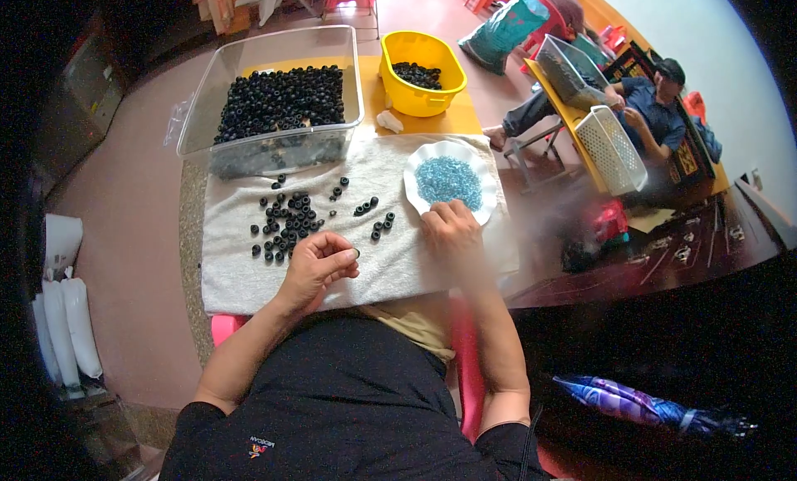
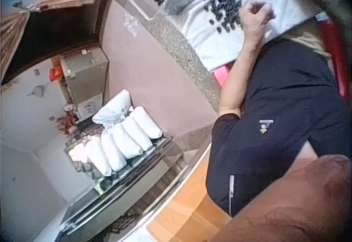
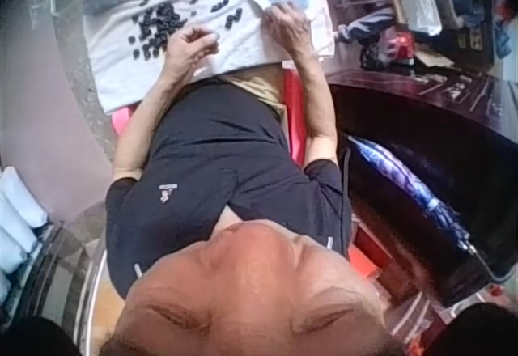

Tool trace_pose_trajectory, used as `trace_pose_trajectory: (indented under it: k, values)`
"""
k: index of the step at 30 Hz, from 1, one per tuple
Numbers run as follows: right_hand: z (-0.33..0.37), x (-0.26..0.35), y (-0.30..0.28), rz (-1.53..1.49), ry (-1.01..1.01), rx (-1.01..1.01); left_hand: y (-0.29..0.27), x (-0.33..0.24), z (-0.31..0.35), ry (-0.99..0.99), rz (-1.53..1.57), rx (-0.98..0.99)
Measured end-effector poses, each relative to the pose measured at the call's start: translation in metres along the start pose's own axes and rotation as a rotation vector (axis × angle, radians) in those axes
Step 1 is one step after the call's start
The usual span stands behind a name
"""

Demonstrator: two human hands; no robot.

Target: Inspecting and sorting small black components on a workbench.

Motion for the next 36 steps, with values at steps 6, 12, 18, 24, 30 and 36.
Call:
trace_pose_trajectory:
  k: [6, 12, 18, 24, 30, 36]
  values:
    - [0.003, -0.002, 0.003, -0.029, -0.041, -0.033, 0.0, 0.0, 0.0, 0.004, 0.001, -0.003]
    - [0.004, -0.001, 0.001, -0.122, -0.043, -0.173, -0.001, 0.001, 0.0, 0.006, 0.014, -0.002]
    - [0.007, -0.007, -0.004, -0.279, 0.1, -0.246, 0.001, 0.001, 0.0, 0.01, 0.023, 0.005]
    - [0.002, 0.015, -0.015, -0.607, 0.079, -0.176, -0.002, 0.005, -0.001, 0.012, 0.034, 0.032]
    - [-0.003, 0.039, -0.012, -0.814, 0.038, 0.005, -0.001, 0.005, -0.002, -0.001, 0.045, 0.073]
    - [0.001, 0.065, -0.001, -0.997, -0.016, 0.208, 0.0, 0.005, 0.0, -0.03, 0.055, 0.138]
Point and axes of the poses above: each hand's wrist, its own z-axis away from the middle knuckle, its own y-axis out of the palm, x = y × z, the point moved 1 cm from there along -z, towards the middle knuckle, and after that the axes turned 13 degrees about x, right-handed, at the moved point
